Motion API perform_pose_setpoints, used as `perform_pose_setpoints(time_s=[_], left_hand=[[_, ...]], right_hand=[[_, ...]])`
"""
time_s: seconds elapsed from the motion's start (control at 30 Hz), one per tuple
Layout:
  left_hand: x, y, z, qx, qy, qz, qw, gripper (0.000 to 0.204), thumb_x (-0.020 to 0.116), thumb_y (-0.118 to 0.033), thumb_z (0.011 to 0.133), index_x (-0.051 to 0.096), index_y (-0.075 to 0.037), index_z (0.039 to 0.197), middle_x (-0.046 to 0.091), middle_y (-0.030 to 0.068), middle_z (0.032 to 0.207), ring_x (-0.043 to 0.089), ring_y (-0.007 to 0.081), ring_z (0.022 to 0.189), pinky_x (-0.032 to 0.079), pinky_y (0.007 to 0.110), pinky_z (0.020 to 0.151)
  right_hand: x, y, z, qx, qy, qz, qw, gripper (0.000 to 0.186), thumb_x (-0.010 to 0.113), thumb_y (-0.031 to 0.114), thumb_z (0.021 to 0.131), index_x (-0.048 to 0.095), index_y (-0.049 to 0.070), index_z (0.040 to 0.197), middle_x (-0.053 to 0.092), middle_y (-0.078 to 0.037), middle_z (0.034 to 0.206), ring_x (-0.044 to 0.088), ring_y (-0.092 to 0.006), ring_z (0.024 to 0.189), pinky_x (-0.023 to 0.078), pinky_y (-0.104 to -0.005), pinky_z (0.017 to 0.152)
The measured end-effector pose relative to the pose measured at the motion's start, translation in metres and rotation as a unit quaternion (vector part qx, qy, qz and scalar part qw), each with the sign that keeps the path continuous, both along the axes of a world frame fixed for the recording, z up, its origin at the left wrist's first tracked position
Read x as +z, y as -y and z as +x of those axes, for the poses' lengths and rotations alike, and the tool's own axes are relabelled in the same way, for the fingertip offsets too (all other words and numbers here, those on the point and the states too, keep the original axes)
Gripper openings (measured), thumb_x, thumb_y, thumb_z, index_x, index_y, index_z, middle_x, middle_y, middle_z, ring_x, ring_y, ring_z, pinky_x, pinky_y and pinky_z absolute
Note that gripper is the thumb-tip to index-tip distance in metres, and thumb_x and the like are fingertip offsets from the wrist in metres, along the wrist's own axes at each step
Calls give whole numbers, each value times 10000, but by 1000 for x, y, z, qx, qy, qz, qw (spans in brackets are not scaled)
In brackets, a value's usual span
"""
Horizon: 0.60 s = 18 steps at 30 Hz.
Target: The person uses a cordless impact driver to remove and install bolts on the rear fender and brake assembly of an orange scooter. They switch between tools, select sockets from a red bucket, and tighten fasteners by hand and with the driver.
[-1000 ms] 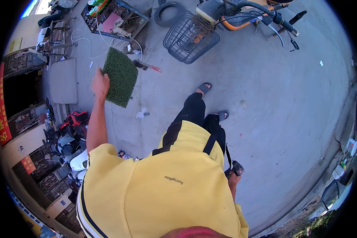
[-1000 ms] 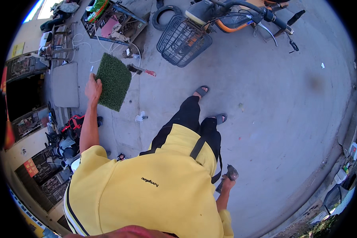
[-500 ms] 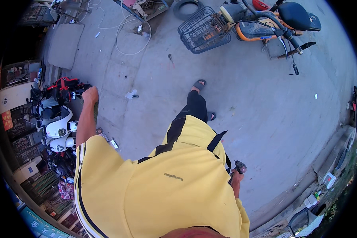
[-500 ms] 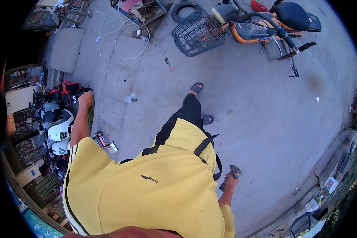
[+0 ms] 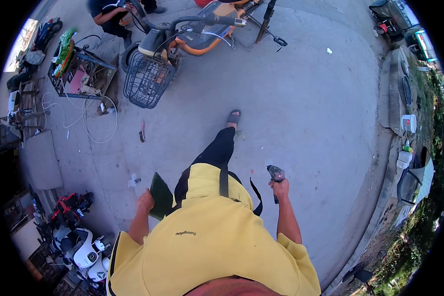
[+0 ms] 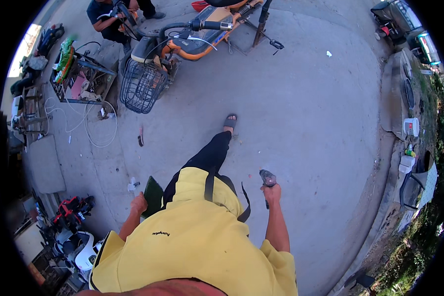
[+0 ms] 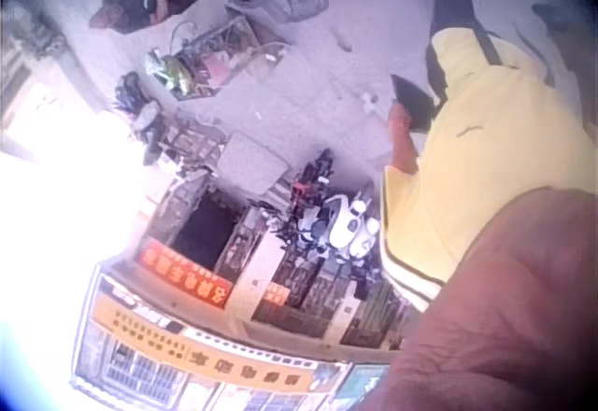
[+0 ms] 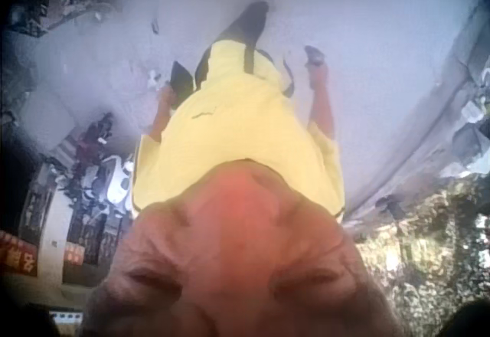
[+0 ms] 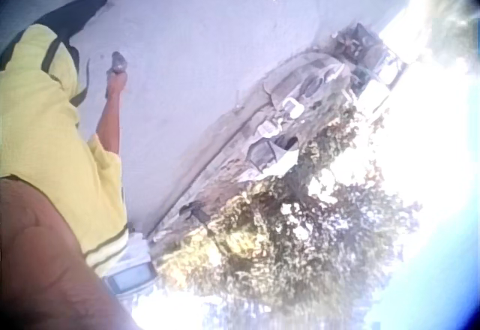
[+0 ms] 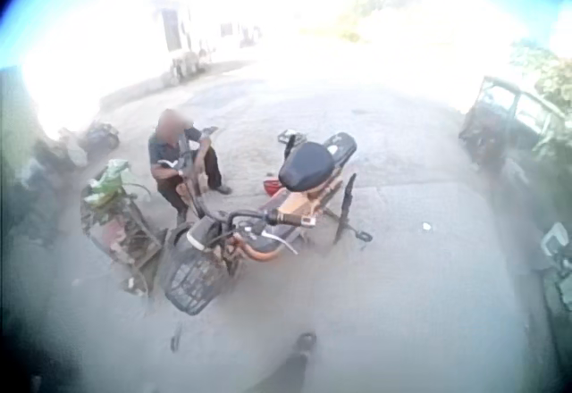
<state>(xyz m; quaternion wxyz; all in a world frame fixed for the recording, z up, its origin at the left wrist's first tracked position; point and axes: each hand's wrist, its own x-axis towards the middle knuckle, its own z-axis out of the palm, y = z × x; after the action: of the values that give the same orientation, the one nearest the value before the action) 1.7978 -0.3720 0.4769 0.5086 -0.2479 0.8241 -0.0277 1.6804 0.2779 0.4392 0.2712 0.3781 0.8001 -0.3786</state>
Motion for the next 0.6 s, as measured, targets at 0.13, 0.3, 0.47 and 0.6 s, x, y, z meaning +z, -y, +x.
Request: perform_pose_setpoints(time_s=[0.13, 0.3, 0.47, 0.6], left_hand=[[-2, -63, -81, -68, 34, 54, 996, 359, 543, -158, 981, 530, -73, 1329, 728, 194, 1211, 715, 398, 1131, 574, 509, 936], [-20, -117, -204, -112, 29, 76, 990, 323, 566, -172, 974, 557, -73, 1282, 730, 194, 1201, 706, 394, 1149, 566, 502, 939], [-27, -178, -322, -145, 14, 80, 986, 329, 593, -159, 967, 546, -80, 1283, 737, 173, 1171, 711, 390, 1127, 564, 498, 928], [-38, -222, -407, -176, -19, 90, 980, 343, 612, -144, 962, 532, -84, 1290, 742, 167, 1129, 724, 388, 1075, 574, 503, 901]], right_hand=[[0, -31, 5, -64, 4, -9, 998, 186, 795, 111, 689, 743, -4, 826, 714, -69, 746, 670, -189, 642, 526, -351, 622], [-6, -82, 49, -195, 57, -1, 979, 177, 795, 37, 671, 740, -14, 832, 707, -97, 751, 687, -219, 649, 545, -361, 604], [77, -117, 45, -265, 118, 19, 957, 169, 749, -17, 692, 751, -52, 857, 709, -117, 740, 686, -220, 592, 529, -366, 533], [121, -132, -6, -309, 89, 31, 946, 189, 758, -32, 697, 741, -61, 883, 715, -116, 778, 688, -226, 604, 541, -381, 542]])
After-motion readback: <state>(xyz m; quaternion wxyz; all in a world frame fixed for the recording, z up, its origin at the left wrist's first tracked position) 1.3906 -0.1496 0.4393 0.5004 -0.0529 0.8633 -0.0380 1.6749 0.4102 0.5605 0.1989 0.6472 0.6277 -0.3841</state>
